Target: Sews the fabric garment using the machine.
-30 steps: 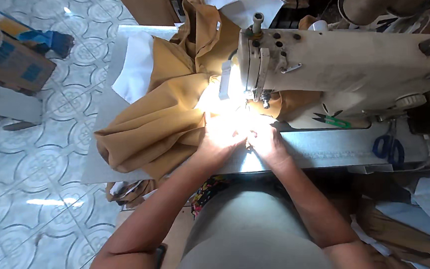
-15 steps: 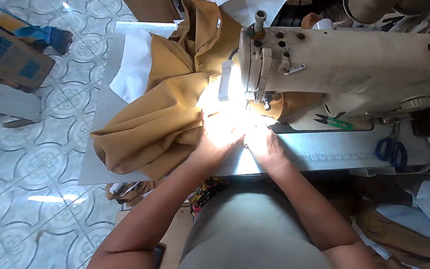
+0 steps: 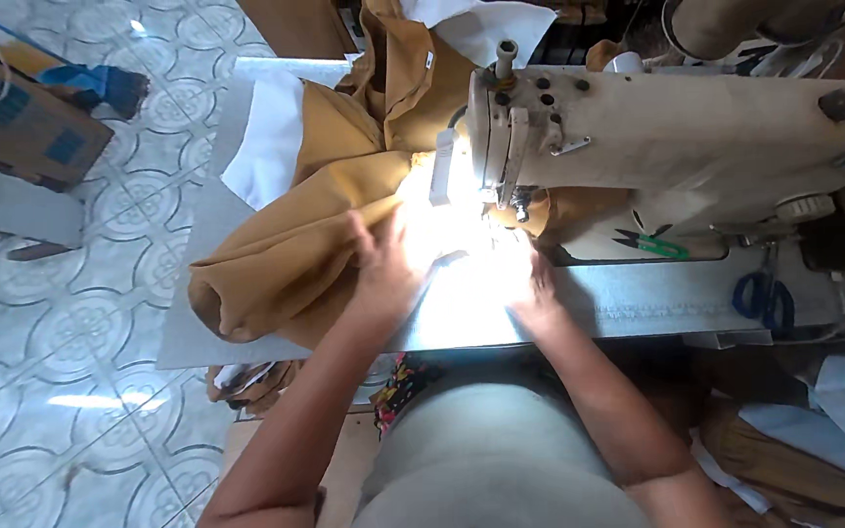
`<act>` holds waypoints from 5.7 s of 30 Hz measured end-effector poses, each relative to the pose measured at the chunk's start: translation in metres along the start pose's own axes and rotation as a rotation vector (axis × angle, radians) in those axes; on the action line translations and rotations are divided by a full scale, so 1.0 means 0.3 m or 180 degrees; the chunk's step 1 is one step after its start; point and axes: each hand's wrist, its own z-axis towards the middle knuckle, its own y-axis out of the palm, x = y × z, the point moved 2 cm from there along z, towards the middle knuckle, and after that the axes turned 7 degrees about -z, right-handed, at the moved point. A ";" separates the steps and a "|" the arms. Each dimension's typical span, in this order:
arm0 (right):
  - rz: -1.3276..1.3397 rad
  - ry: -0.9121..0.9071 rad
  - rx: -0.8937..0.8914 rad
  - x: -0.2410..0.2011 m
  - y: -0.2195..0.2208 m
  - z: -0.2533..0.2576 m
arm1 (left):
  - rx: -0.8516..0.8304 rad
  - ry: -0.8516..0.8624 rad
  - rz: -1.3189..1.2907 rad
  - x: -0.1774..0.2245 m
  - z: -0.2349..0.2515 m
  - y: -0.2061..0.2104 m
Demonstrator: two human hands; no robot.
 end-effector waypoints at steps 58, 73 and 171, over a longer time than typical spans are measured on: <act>0.3342 0.1640 -0.0424 0.095 -0.028 -0.031 | 0.0246 0.0690 -0.0735 0.121 0.120 0.146; 0.1718 0.0539 -0.0178 0.026 -0.008 -0.072 | 0.0133 0.0696 0.0015 0.146 -0.021 0.122; 0.0202 0.0096 0.0202 -0.048 -0.007 -0.075 | -0.0297 0.0899 -0.0090 0.111 -0.011 0.031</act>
